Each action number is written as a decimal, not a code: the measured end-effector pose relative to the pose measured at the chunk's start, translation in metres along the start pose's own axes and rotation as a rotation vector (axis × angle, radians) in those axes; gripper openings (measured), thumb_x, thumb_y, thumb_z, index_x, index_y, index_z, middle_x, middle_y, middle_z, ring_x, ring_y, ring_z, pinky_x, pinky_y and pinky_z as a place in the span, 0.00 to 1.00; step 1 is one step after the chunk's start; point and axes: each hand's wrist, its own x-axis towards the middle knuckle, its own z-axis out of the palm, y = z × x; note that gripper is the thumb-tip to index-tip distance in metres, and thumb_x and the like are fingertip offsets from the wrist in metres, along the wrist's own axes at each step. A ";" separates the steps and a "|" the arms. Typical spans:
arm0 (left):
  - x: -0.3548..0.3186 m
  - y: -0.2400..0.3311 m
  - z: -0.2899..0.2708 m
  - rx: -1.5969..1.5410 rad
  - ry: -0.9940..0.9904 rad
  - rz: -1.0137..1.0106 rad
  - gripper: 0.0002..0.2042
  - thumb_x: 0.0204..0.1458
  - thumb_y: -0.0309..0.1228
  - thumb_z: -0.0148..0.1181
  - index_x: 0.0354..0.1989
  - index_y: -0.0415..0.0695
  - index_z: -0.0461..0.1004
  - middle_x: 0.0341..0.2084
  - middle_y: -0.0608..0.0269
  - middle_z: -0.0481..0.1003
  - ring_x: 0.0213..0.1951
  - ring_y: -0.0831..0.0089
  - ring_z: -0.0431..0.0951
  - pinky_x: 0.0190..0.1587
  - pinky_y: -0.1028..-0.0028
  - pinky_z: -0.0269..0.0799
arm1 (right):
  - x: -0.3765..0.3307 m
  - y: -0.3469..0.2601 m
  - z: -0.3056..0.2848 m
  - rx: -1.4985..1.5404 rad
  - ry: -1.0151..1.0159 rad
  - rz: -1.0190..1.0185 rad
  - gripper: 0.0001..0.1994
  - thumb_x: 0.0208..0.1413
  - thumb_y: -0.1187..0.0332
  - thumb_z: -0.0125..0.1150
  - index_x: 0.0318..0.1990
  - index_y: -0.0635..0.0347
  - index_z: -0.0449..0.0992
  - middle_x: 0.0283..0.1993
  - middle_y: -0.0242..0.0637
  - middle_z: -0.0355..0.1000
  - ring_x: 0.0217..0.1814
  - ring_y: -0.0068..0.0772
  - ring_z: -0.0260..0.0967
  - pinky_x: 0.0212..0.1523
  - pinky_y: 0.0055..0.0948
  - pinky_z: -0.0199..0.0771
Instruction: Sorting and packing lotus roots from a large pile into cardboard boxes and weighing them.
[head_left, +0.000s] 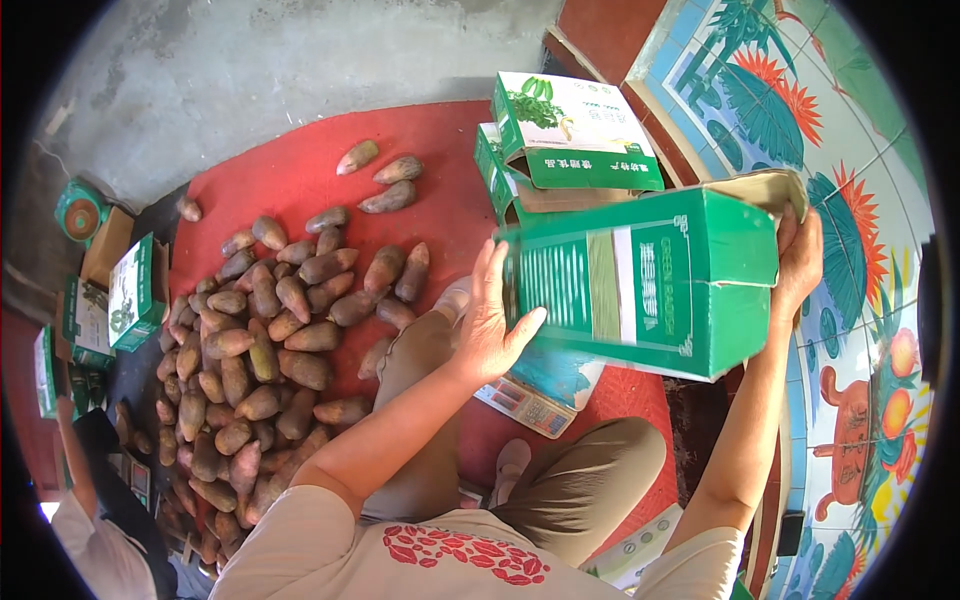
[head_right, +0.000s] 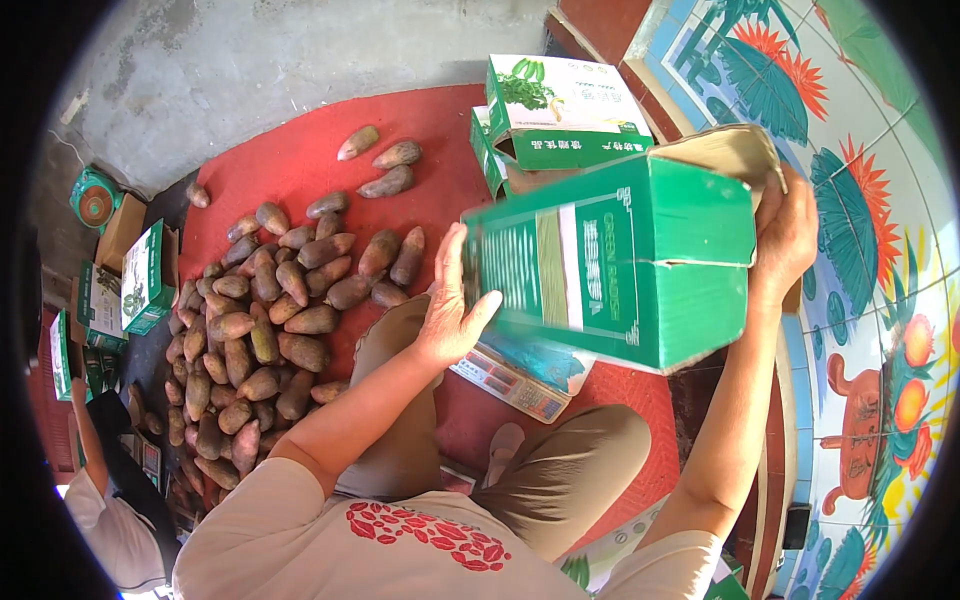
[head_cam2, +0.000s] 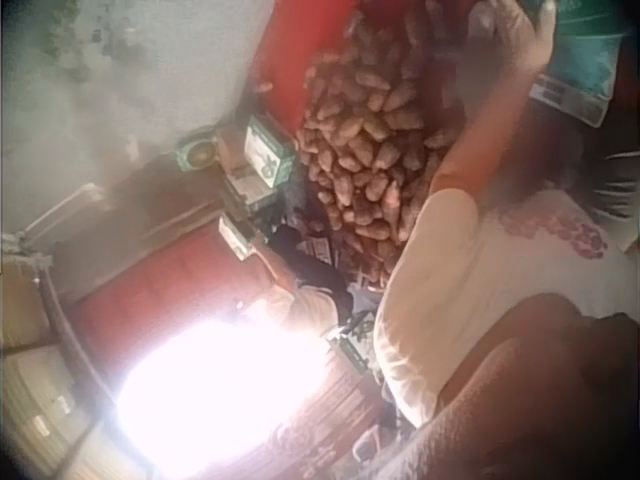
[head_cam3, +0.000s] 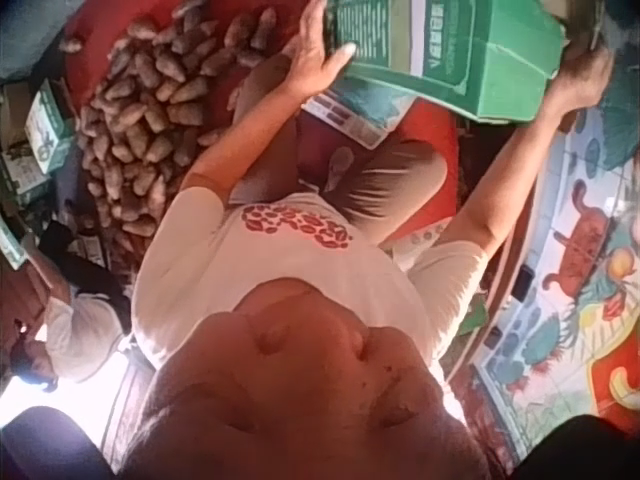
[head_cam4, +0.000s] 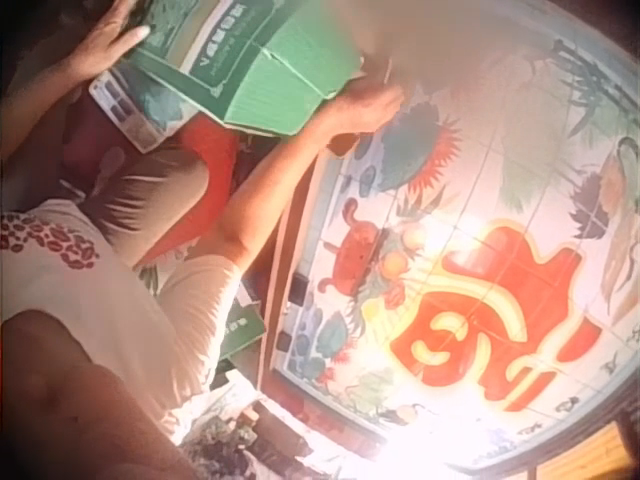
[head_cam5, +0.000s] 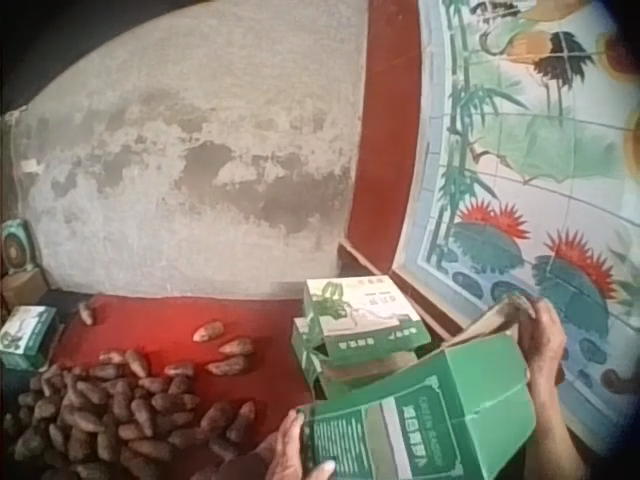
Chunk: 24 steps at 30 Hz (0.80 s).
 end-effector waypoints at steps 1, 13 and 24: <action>-0.003 -0.003 0.001 -0.076 -0.101 -0.047 0.36 0.54 0.44 0.53 0.67 0.43 0.44 0.65 0.45 0.41 0.67 0.53 0.43 0.66 0.60 0.41 | -0.006 -0.004 -0.005 0.002 -0.072 0.030 0.07 0.54 0.75 0.56 0.40 0.59 0.74 0.36 0.40 0.72 0.37 0.42 0.72 0.39 0.32 0.72; -0.017 -0.040 0.020 -0.153 -0.490 -0.442 0.29 0.58 0.51 0.46 0.58 0.39 0.61 0.52 0.41 0.67 0.58 0.54 0.65 0.58 0.65 0.59 | -0.143 -0.014 0.020 0.055 -0.756 -0.044 0.02 0.48 0.73 0.56 0.29 0.59 0.70 0.28 0.42 0.69 0.32 0.45 0.70 0.32 0.39 0.72; -0.024 -0.034 0.011 0.502 -0.524 -0.217 0.37 0.49 0.49 0.57 0.63 0.42 0.50 0.45 0.41 0.68 0.46 0.47 0.72 0.47 0.58 0.69 | -0.186 -0.035 0.072 0.143 -0.910 -0.012 0.06 0.51 0.67 0.55 0.33 0.58 0.71 0.33 0.43 0.73 0.39 0.46 0.72 0.39 0.41 0.72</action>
